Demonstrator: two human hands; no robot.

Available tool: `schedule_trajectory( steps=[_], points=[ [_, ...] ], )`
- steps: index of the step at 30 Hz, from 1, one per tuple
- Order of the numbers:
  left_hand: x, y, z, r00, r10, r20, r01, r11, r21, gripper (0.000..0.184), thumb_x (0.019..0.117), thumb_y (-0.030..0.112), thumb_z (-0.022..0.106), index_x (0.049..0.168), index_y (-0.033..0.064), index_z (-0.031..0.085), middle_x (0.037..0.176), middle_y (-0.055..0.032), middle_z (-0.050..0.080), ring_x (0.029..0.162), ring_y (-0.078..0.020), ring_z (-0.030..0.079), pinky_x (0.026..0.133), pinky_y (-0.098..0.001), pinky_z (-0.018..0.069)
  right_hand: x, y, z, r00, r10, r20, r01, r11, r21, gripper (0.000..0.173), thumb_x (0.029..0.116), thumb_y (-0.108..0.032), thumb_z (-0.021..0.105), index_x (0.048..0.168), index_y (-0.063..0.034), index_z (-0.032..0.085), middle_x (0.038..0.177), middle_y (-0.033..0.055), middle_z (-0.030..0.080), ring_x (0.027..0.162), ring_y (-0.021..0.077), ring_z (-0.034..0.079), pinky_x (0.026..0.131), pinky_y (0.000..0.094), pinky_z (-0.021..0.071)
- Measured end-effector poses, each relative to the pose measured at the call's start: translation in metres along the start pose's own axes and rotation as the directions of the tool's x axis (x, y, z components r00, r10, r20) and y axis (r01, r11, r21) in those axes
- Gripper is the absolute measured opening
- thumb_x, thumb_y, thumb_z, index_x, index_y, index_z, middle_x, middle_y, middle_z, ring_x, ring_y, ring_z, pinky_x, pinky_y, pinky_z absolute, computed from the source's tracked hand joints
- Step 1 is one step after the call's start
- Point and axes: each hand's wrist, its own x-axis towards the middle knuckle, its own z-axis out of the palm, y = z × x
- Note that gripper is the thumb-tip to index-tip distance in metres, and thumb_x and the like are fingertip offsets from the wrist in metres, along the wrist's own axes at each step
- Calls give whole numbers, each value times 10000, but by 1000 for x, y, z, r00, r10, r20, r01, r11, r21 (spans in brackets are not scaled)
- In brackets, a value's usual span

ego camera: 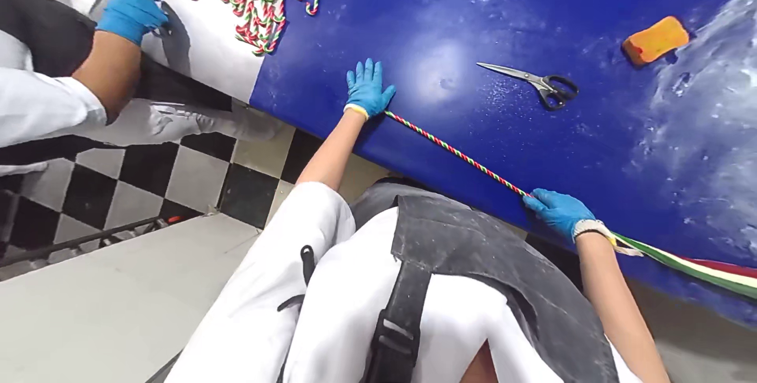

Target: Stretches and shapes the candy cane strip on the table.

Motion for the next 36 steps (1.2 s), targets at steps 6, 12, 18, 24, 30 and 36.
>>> schedule_trajectory(
  steps=[6,12,18,24,30,36],
  points=[
    [-98,-7,36,987,113,-110,-114,993,-1,796,1037,639,277,1600,80,350,1677,-166,298,1581,-352,195,1243,-685,41,0,-4,0,1000,5,2,-5,1000,14,518,1069,-543,423,1149,-102,685,1032,194,723,1023,407,687,896,667,486],
    [23,48,16,984,163,-65,-159,985,62,1107,906,827,333,1623,-6,200,1695,-255,158,1587,-420,97,1258,-650,30,-3,-9,0,999,43,-10,-43,999,-30,644,1036,-651,391,1175,-79,652,1071,227,704,1063,439,670,892,673,482],
    [-12,43,15,999,3,-35,-1,999,52,941,974,671,359,1616,-6,234,1687,-251,198,1583,-428,108,1221,-720,-3,-4,-15,12,983,-94,-156,73,989,-132,588,1061,-583,371,1060,-83,680,961,193,716,962,408,697,826,657,507],
    [-115,-57,54,950,-234,-208,242,970,15,865,1017,597,306,1607,-33,239,1687,-262,184,1587,-431,78,1212,-728,-28,-1,-31,26,963,-124,-238,84,981,-174,487,1052,-513,478,1013,-84,704,942,177,727,934,390,706,823,641,515],
    [22,-34,19,978,-47,-205,37,998,-54,921,993,695,310,1641,51,195,1705,-239,134,1590,-414,77,1268,-631,-2,1,-34,24,965,-59,-254,31,993,-111,495,1078,-483,437,1031,-63,694,942,206,717,943,415,698,824,660,501],
    [-28,-28,9,987,-153,-47,151,987,-46,925,974,680,353,1638,53,207,1704,-228,158,1586,-433,69,1177,-777,-28,-2,-45,27,965,29,-262,-55,994,-92,527,1080,-505,415,1048,-57,690,975,222,718,977,435,694,839,675,493]
  ],
)
